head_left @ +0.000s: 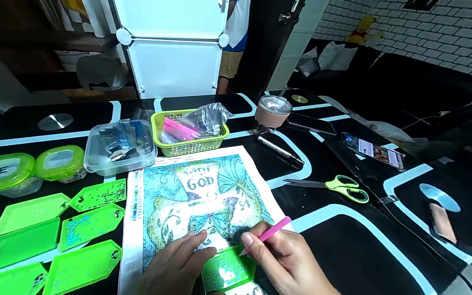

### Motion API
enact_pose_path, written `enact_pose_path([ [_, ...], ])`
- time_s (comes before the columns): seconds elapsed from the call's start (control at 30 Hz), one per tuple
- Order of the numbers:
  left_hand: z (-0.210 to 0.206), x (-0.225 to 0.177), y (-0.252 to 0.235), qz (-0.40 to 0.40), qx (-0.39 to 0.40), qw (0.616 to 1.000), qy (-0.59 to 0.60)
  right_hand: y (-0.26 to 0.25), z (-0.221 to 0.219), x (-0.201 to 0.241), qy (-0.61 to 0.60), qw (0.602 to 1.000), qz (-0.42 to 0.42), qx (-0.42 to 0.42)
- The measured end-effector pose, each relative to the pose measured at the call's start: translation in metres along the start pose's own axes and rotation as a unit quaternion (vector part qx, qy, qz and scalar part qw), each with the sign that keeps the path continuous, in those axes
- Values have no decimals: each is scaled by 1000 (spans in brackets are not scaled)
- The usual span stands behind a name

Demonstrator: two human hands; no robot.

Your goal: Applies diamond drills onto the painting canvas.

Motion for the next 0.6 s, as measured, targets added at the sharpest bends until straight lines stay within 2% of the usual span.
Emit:
enact_pose_path([
  [0.3, 0, -2, 0, -7, -17, 1000, -2, 2, 7, -7, 14, 999, -6, -34],
  [0.6, -1, -1, -1, -2, -15, 1000, -9, 7, 4, -7, -6, 1000, 16, -11],
])
Point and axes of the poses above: each hand's wrist, its own y-axis away from the middle knuckle, its own z-axis out of the back of the hand, x = y × z, the point moved 5 cm from there along -y, towards the middle knuckle, and after that the axes turned 12 degrees about x, right-handed, at the moved point
